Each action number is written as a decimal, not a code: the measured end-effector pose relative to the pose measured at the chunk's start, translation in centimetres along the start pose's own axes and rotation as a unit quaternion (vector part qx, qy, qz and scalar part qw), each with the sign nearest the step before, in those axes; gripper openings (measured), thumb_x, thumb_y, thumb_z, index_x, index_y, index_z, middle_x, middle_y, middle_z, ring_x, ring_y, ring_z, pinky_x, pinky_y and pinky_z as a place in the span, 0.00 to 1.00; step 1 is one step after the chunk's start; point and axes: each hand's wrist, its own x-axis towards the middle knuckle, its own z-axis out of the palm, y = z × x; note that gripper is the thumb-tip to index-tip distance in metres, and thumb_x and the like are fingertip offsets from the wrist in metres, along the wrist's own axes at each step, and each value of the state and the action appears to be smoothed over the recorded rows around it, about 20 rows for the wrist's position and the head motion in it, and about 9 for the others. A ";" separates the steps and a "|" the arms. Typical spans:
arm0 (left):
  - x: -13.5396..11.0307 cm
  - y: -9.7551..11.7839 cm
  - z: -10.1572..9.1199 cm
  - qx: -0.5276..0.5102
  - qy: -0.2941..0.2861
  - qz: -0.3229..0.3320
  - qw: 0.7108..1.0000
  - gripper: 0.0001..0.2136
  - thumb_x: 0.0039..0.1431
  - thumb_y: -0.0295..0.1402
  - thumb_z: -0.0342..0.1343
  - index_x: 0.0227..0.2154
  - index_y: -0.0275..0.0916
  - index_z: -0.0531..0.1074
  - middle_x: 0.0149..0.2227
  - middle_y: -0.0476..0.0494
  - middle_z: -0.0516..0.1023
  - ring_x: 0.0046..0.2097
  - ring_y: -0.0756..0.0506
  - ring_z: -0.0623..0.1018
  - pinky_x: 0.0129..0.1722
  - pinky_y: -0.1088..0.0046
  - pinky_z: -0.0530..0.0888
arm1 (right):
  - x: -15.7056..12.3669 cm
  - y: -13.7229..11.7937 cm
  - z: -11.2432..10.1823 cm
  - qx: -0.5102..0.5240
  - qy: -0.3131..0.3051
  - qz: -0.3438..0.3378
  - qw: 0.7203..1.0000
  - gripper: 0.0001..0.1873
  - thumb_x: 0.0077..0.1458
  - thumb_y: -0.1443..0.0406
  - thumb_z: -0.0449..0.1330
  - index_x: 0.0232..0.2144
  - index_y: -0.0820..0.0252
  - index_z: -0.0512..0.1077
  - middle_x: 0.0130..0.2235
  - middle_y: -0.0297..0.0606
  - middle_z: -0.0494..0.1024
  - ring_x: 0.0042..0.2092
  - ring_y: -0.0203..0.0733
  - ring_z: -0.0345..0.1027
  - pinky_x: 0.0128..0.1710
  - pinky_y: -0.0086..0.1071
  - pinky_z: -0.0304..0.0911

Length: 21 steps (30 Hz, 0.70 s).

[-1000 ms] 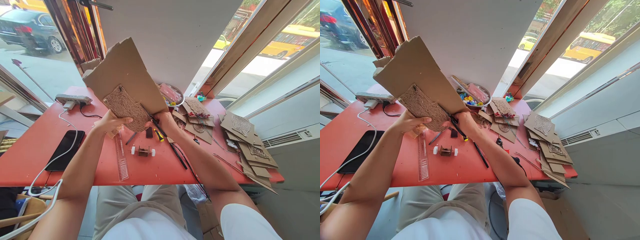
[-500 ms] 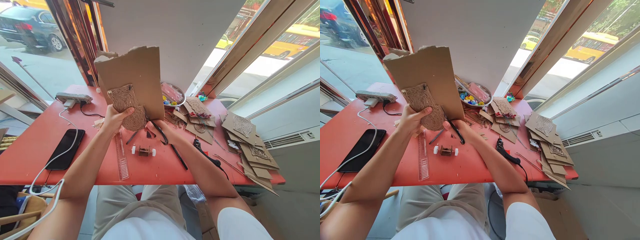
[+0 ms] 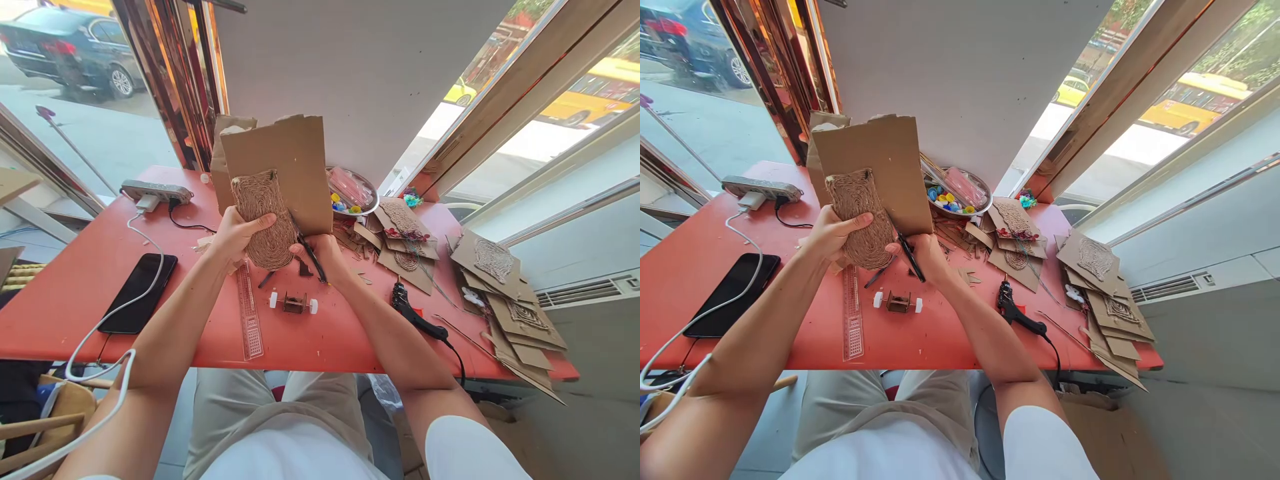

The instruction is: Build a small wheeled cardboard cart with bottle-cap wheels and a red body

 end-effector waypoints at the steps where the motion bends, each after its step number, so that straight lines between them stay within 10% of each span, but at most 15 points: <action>1: 0.0 0.1 0.0 0.000 0.001 0.002 1.000 0.25 0.27 0.46 0.80 0.28 0.36 0.80 0.33 0.41 0.86 0.36 0.37 0.85 0.35 0.59 0.84 | 0.1 0.1 0.0 0.008 0.002 0.000 1.000 0.43 0.56 0.25 0.51 0.13 0.50 0.49 0.16 0.28 0.49 0.23 0.33 0.43 0.24 0.36 0.44; 21: -0.5 1.0 0.2 0.025 -0.015 -0.008 1.000 0.23 0.27 0.40 0.79 0.29 0.37 0.80 0.34 0.41 0.86 0.39 0.35 0.85 0.39 0.57 0.84 | -0.2 -0.8 1.1 0.096 -0.008 0.050 0.994 0.45 0.53 0.21 0.42 0.12 0.50 0.54 0.14 0.35 0.61 0.18 0.34 0.56 0.20 0.32 0.52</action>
